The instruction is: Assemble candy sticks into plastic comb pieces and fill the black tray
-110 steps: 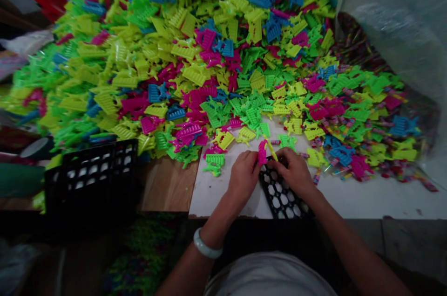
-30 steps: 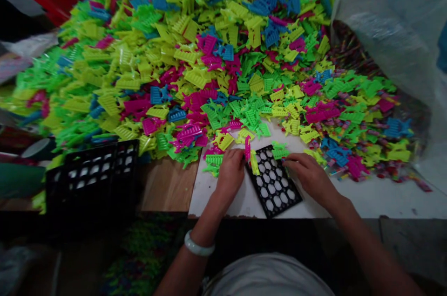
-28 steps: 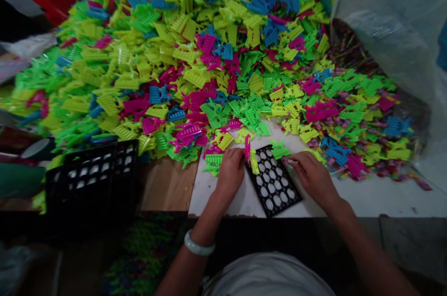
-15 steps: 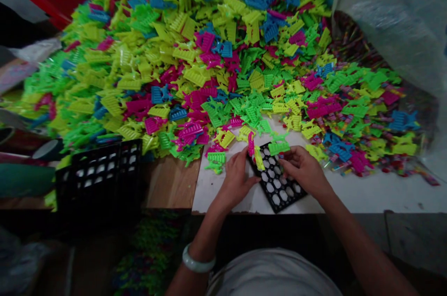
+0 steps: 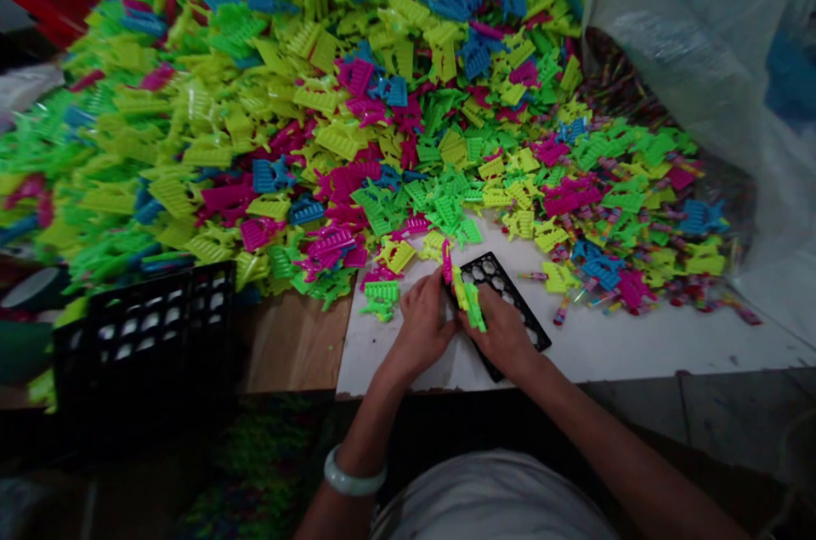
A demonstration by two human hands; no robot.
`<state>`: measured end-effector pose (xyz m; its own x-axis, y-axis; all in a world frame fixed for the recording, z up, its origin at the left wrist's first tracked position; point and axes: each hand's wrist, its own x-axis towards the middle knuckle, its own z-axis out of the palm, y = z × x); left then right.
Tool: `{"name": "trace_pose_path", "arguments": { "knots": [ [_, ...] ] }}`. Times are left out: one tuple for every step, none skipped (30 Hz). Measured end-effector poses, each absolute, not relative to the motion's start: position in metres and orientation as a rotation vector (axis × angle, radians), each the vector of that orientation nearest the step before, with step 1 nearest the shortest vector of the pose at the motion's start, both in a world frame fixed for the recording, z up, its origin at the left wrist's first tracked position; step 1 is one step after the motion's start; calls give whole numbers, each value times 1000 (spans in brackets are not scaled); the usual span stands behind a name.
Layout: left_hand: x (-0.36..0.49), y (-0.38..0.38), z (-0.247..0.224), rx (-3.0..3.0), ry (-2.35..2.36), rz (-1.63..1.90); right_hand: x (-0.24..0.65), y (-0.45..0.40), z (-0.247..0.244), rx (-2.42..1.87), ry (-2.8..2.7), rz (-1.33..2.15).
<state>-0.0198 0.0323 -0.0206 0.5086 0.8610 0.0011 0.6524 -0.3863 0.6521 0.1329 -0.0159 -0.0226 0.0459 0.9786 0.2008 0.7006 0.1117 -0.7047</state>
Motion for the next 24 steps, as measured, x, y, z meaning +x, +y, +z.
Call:
{"name": "trace_pose_path", "arguments": {
  "knots": [
    [-19,32,-21,2181,1228,462,135,-16,-20,-1623,-1759,559],
    [-19,32,-21,2201,1227,468,139,-17,-16,-1586,-1799,611],
    [-18,32,-22,2214,1235,476,145,-19,-12,-1552,-1825,655],
    [-18,32,-22,2218,1251,485,154,-22,-8,-1541,-1828,667],
    [-18,32,-21,2214,1268,494,163,-27,-4,-1569,-1805,630],
    [-18,31,-21,2204,1282,505,174,-32,-2,-1641,-1757,545],
    [-18,30,-21,2192,1282,517,185,-37,-1,-1743,-1704,428],
    [-17,30,-21,2184,1265,532,196,-42,-1,-1857,-1662,298],
    [-16,29,-21,2178,1234,552,206,-45,-3,-1967,-1650,177],
    [-14,28,-21,2177,1197,571,214,-46,-5,-2059,-1677,87],
    [-11,28,-21,2176,1164,591,220,-44,-7,-2129,-1740,32],
    [-7,27,-21,2170,1146,613,224,-41,-9,-2178,-1822,1],
    [-3,27,-22,2160,1150,641,226,-37,-10,-2212,-1905,-17],
    [2,28,-23,2147,1174,672,226,-32,-10,-2237,-1974,-32],
    [6,28,-24,2133,1208,702,225,-27,-9,-2252,-2026,-48],
    [8,28,-26,2122,1244,728,224,-23,-7,-2255,-2057,-68],
    [9,29,-27,2115,1276,748,222,-21,-5,-2238,-2076,-88],
    [8,29,-29,2113,1296,758,222,-21,-4,-2194,-2096,-98],
    [6,29,-30,2114,1301,760,222,-23,-3,-2118,-2123,-104],
    [3,30,-30,2115,1294,755,223,-27,-3,-2011,-2160,-108],
    [-1,30,-30,2113,1280,745,224,-32,-4,-1888,-2206,-106],
    [-5,30,-30,2110,1262,732,226,-39,-6,-1767,-2249,-92],
    [-8,30,-28,2105,1242,716,227,-45,-8,-1668,-2275,-67],
    [-10,31,-27,2101,1224,698,227,-51,-10,-1603,-2277,-38]
  ]
}}
